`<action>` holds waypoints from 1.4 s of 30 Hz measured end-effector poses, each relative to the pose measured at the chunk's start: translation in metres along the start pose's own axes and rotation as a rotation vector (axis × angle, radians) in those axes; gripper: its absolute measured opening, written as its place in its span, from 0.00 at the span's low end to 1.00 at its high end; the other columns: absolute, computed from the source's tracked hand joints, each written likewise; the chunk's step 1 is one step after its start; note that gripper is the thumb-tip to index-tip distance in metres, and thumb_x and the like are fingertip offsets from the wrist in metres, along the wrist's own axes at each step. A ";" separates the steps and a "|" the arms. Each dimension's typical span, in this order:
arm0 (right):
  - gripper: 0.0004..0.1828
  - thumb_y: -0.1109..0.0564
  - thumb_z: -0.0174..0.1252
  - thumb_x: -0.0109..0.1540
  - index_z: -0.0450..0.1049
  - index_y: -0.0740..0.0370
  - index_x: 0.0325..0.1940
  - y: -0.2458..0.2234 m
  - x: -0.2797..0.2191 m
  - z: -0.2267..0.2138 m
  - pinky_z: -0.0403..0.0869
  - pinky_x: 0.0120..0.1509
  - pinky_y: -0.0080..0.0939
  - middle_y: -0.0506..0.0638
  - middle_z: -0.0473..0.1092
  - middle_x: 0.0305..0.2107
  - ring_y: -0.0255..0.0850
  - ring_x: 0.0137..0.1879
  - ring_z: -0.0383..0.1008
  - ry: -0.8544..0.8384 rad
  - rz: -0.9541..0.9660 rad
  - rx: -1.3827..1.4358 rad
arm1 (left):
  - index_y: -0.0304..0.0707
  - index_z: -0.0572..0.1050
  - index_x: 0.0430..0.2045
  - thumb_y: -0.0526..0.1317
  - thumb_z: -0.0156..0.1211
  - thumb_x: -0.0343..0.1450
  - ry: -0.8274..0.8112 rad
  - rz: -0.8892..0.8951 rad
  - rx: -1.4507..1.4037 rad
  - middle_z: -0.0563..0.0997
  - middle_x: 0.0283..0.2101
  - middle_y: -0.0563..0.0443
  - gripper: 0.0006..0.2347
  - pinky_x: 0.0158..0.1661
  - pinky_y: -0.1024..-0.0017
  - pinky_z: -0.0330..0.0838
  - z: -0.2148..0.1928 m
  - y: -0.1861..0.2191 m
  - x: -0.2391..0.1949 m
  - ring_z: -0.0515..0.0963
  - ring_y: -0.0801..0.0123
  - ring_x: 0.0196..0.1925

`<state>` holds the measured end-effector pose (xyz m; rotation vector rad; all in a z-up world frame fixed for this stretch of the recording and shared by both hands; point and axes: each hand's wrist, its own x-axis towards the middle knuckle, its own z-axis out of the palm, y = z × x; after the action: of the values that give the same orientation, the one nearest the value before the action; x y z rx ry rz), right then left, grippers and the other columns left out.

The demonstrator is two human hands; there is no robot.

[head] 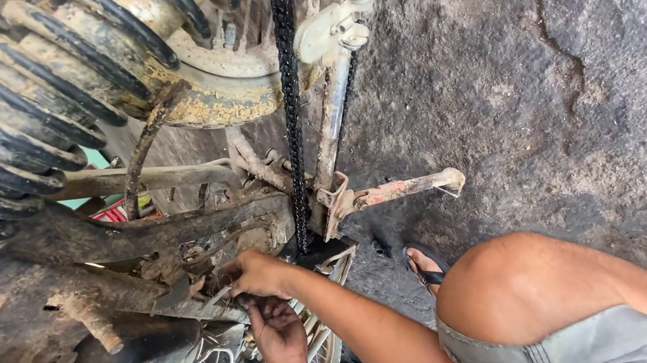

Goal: The person works on the engine and electrical components of a muddy motorcycle. They use a wrench to loosen bolts on the engine casing and handle wires near the rear wheel and chain area.

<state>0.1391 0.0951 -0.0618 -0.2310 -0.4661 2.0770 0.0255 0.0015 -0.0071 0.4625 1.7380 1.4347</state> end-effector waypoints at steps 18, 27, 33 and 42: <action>0.23 0.63 0.62 0.55 0.76 0.67 0.56 0.013 -0.017 0.002 0.73 0.66 0.42 0.62 0.75 0.52 0.47 0.58 0.76 0.145 -0.325 -0.055 | 0.50 0.73 0.25 0.49 0.60 0.76 0.019 -0.058 0.089 0.70 0.22 0.67 0.11 0.23 0.85 0.61 -0.027 0.001 0.018 0.67 0.84 0.22; 0.21 0.55 0.66 0.60 0.78 0.66 0.55 0.003 -0.028 0.000 0.72 0.64 0.46 0.64 0.75 0.51 0.52 0.57 0.77 0.143 -0.371 -0.255 | 0.49 0.75 0.28 0.47 0.58 0.77 -0.015 -0.013 0.065 0.71 0.23 0.67 0.09 0.28 0.82 0.64 -0.021 0.000 0.010 0.68 0.83 0.25; 0.11 0.58 0.61 0.65 0.76 0.68 0.48 -0.031 -0.047 0.004 0.76 0.51 0.55 0.65 0.76 0.35 0.60 0.44 0.78 0.265 -0.360 -0.470 | 0.46 0.77 0.38 0.48 0.54 0.76 0.014 0.033 0.150 0.81 0.34 0.62 0.09 0.36 0.79 0.72 0.034 -0.001 -0.042 0.77 0.80 0.35; 0.09 0.58 0.56 0.67 0.72 0.69 0.46 -0.047 -0.058 0.010 0.75 0.51 0.56 0.67 0.75 0.36 0.62 0.44 0.78 0.314 -0.279 -0.471 | 0.41 0.77 0.51 0.42 0.57 0.77 0.071 0.184 0.271 0.83 0.40 0.58 0.11 0.36 0.79 0.73 0.014 -0.003 -0.026 0.79 0.78 0.38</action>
<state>0.2029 0.0652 -0.0338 -0.7158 -0.7418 1.5997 0.0525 -0.0095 -0.0011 0.7397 2.0017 1.3587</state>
